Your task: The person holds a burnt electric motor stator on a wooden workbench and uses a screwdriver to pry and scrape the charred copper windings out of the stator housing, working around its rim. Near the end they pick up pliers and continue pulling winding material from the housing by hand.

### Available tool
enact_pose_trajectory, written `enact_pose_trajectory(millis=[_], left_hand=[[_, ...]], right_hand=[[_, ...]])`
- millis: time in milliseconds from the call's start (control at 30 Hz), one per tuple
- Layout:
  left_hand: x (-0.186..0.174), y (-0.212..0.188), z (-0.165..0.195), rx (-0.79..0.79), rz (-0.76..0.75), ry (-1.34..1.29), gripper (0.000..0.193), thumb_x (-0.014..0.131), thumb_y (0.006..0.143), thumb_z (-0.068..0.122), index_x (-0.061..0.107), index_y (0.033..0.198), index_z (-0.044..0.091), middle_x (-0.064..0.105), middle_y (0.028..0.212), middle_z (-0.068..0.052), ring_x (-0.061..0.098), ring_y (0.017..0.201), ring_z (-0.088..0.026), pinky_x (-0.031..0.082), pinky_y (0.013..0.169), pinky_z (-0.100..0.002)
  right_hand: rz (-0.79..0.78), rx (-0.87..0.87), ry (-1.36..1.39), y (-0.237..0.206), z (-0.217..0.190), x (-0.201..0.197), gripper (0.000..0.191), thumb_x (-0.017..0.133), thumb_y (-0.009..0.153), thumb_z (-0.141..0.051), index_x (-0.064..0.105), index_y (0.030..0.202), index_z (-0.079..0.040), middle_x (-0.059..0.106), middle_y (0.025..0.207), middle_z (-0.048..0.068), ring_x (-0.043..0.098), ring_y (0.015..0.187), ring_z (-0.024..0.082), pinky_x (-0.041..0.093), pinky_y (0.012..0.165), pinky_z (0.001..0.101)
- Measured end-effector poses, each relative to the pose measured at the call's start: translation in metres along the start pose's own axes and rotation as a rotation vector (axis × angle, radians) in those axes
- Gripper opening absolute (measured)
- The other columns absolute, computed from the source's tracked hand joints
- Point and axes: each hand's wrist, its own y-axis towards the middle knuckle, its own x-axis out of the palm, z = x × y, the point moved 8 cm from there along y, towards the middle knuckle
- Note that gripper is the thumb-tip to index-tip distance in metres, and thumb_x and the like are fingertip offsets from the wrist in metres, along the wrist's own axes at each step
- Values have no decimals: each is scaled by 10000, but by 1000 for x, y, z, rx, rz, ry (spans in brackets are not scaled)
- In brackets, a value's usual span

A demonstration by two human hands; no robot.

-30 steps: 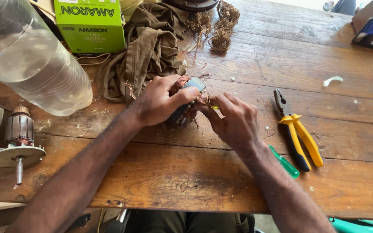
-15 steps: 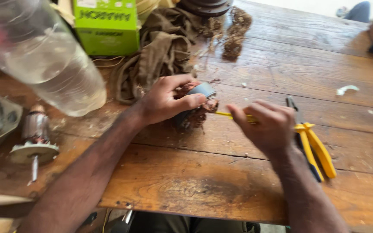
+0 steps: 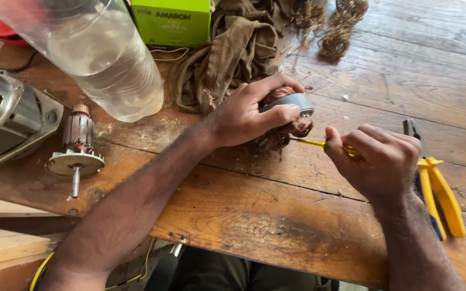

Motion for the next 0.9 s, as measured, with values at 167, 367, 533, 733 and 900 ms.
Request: enact_pose_trajectory(millis=[167,367,533,733,900], left_hand=[[-1,0,-3,-17,3,65,690,530,914,650,574,1328,100,706,1062,-99,765,897,-180,648,740,-338],[-2,-3,-4,-22,0,73,770,532,885,736,573,1327,107,706,1076,-83,778,937,-191,651,792,-348],[-1,-3,-4,-25,-3,84,804,554,871,766,582,1341,114,718,1095,-82,780,978,-195,644,850,-355],[0,-3,-8,-50,15,60,795,566,866,753,598,1354,126,719,1107,-77,772,991,-196,621,853,-367],[0,-2,-11,-78,91,43,697,585,845,695,656,1268,145,724,1069,-68,763,939,-181,669,794,-331]], right_hand=[[-34,4,7,0,1,6,342,847,974,-201,675,695,-103,620,651,16,558,496,145,449,480,306],[-136,100,9,-1,8,16,300,793,974,-296,714,743,-121,659,661,-11,616,544,104,507,496,274],[-209,85,90,6,-1,16,264,824,930,-386,788,885,-128,738,725,39,703,610,127,571,555,287],[-346,201,86,1,-7,18,260,790,901,-417,828,963,-168,767,734,41,731,596,146,601,579,316],[-339,84,-20,8,-26,20,279,747,937,-439,815,1005,-176,787,840,39,733,617,145,593,556,302]])
